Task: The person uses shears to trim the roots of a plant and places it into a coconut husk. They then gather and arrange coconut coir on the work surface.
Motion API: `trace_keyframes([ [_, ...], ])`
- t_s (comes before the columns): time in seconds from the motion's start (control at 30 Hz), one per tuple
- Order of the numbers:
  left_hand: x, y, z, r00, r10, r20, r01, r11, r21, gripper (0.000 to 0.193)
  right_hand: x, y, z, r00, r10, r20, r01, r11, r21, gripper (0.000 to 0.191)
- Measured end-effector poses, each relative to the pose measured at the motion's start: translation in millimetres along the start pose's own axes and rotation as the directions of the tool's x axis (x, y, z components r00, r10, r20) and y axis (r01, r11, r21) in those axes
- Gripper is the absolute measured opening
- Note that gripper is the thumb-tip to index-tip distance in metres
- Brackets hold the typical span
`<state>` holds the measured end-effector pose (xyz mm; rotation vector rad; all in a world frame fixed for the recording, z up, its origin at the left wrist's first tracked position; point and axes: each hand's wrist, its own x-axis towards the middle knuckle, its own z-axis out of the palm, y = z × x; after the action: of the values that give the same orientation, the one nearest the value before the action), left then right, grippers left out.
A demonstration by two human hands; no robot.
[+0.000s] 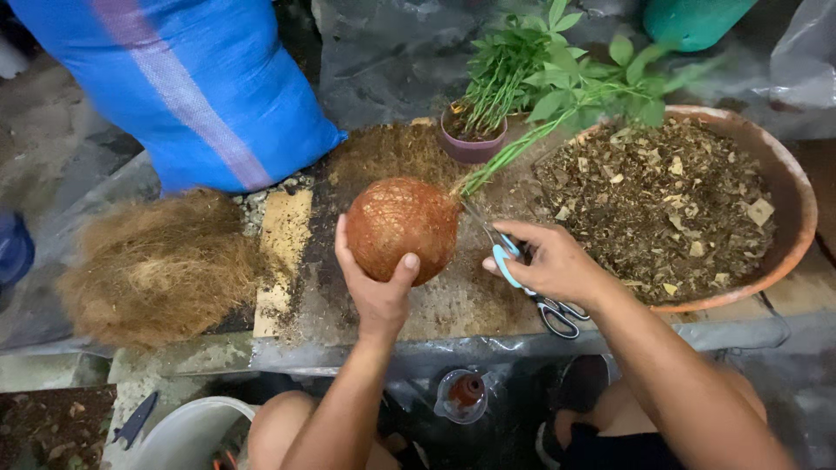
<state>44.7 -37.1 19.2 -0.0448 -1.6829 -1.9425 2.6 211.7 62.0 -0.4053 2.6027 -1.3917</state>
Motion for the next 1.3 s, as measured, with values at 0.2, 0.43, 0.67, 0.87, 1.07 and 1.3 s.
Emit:
trace_keyframes([
  [0.2,-4.5,-1.4,0.9,0.995,0.095,-0.039,-0.091,0.990,0.104,0.117,0.1,2.1,0.4,0.991,-0.125,-0.040,0.126,0.992,0.026,0.060],
  [0.43,-7.9,0.2,4.6,0.999,0.046,-0.006,-0.045,0.997,0.064,0.122,-0.7,-0.6,-5.2,0.983,-0.176,-0.055,0.173,0.983,-0.058,0.065],
  [0.67,-9.4,-2.7,5.6,0.995,0.096,0.009,-0.096,0.992,0.086,0.124,-0.5,-6.5,-7.5,0.974,-0.214,-0.081,0.200,0.968,-0.154,0.063],
  [0.87,-15.4,-7.8,4.9,0.977,0.213,0.011,-0.211,0.960,0.182,0.124,-3.3,-8.5,-9.6,0.978,-0.204,-0.050,0.196,0.971,-0.136,0.063],
  [1.07,-18.2,-12.2,4.9,0.947,0.319,0.030,-0.314,0.909,0.273,0.122,-4.7,-7.0,-13.8,0.988,-0.152,-0.003,0.152,0.988,0.009,0.061],
  [1.3,-21.9,-12.1,9.2,0.973,0.231,-0.002,-0.228,0.960,0.163,0.122,-2.5,3.3,-10.1,1.000,-0.011,0.013,0.009,0.991,0.131,0.055],
])
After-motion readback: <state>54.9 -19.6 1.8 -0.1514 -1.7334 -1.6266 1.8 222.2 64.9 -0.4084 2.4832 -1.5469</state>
